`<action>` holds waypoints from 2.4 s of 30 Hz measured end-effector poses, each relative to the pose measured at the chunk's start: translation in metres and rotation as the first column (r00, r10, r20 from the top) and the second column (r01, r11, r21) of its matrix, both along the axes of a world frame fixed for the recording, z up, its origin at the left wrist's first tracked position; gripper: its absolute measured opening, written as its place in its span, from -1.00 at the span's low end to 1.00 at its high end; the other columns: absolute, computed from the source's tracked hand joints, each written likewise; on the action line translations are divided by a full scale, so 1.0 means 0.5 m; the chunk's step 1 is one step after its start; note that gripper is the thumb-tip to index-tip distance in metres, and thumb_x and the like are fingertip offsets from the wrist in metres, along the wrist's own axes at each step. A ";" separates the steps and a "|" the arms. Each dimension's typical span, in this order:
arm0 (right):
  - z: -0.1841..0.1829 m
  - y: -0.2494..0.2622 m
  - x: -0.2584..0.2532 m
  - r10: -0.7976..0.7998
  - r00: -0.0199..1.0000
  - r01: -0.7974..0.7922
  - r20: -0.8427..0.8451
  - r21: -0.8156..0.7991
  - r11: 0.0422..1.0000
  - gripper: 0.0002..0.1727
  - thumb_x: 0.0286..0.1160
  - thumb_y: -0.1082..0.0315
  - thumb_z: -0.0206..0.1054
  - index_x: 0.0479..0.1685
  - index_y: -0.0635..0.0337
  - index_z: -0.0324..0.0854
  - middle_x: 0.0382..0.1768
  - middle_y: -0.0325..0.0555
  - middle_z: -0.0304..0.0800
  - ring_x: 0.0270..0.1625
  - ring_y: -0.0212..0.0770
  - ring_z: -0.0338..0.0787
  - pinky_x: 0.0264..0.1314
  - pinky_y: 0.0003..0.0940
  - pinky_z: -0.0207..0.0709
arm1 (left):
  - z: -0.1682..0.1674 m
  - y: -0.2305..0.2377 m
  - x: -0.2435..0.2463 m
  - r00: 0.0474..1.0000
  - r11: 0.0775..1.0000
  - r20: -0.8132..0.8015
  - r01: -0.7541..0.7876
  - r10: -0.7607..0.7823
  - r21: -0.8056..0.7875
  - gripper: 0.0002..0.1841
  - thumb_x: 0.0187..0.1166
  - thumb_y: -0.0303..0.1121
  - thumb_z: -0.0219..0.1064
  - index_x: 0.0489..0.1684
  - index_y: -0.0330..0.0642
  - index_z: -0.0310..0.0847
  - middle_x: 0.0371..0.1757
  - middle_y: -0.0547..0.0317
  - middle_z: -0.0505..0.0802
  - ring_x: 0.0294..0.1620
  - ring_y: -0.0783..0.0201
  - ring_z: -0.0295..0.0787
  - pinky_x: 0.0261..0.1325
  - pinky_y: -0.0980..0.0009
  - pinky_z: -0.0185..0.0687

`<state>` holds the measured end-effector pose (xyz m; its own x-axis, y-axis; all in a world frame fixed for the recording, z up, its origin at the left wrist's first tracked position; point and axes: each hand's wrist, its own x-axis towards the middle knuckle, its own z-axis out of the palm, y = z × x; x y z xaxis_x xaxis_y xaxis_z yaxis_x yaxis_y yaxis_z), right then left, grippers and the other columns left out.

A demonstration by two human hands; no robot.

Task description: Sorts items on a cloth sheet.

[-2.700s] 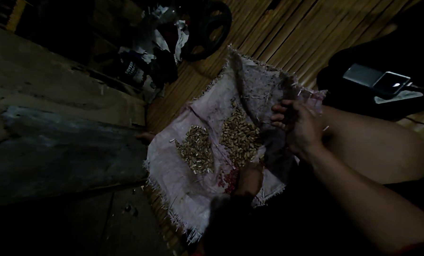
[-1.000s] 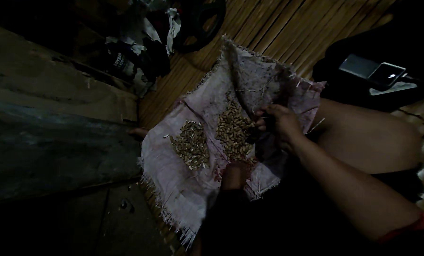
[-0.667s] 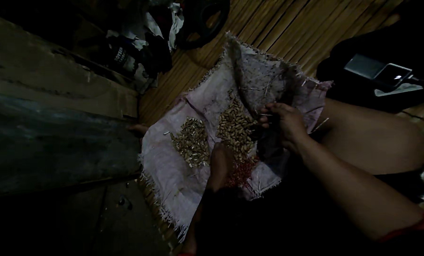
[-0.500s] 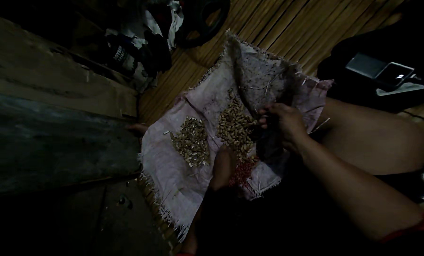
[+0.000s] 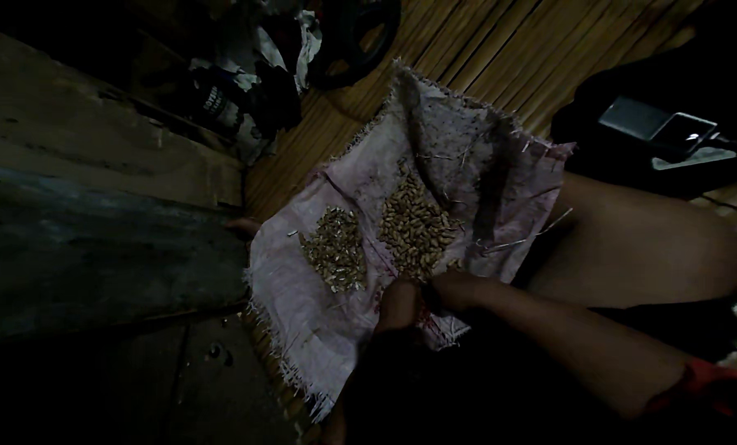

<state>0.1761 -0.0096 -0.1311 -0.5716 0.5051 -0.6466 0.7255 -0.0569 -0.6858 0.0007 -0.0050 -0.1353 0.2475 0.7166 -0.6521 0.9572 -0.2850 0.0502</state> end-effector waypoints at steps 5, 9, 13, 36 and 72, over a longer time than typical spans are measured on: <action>-0.005 0.000 0.005 0.010 1.000 -0.010 -0.005 0.046 0.999 -0.65 0.54 0.19 0.41 0.13 0.24 0.71 0.11 0.26 0.78 0.22 0.33 0.75 0.22 0.49 0.55 | 0.014 0.002 -0.003 0.999 0.999 0.033 -0.018 0.017 0.035 -0.61 0.76 -0.16 0.13 0.38 -0.11 0.70 0.37 -0.05 0.75 0.40 -0.04 0.70 0.47 -0.06 0.58; 0.001 0.023 0.019 -0.162 0.987 0.162 -0.008 0.099 0.982 -0.53 0.59 0.20 0.34 0.45 0.13 0.54 0.28 0.24 0.71 0.32 0.33 0.72 0.27 0.45 0.55 | 0.017 0.018 -0.013 0.995 0.993 0.034 -0.096 0.094 0.070 -0.54 0.78 -0.15 0.08 0.59 -0.01 0.54 0.40 -0.09 0.72 0.41 -0.06 0.69 0.45 -0.05 0.61; -0.004 0.066 0.046 -0.364 0.930 0.366 -0.042 0.148 0.919 -0.54 0.71 0.16 0.23 0.53 0.06 0.52 0.34 0.20 0.70 0.36 0.28 0.72 0.34 0.40 0.55 | 0.032 0.029 -0.014 0.988 0.988 0.096 -0.131 0.123 0.082 -0.58 0.80 -0.17 0.05 0.52 0.00 0.61 0.37 -0.05 0.74 0.39 0.00 0.70 0.47 0.00 0.60; 0.024 0.090 0.102 -0.359 0.919 0.345 0.164 0.105 0.933 -0.70 0.61 0.14 0.34 0.07 0.18 0.73 0.02 0.18 0.82 0.13 0.25 0.80 0.13 0.41 0.61 | 0.012 0.005 0.059 0.997 0.956 0.000 -0.071 0.074 -0.286 -0.47 0.77 -0.15 0.12 0.74 0.10 0.31 0.34 -0.13 0.77 0.33 -0.16 0.74 0.33 -0.26 0.63; -0.016 0.066 0.060 -0.095 0.994 0.094 0.045 0.027 0.995 -0.65 0.62 0.05 0.33 -0.02 0.18 0.73 -0.03 0.15 0.81 0.09 0.20 0.79 0.12 0.39 0.59 | -0.008 0.000 0.039 0.974 0.927 0.226 0.101 -0.018 -0.361 -0.64 0.72 -0.36 0.17 0.42 -0.07 0.66 0.46 0.00 0.72 0.49 0.03 0.64 0.56 -0.06 0.51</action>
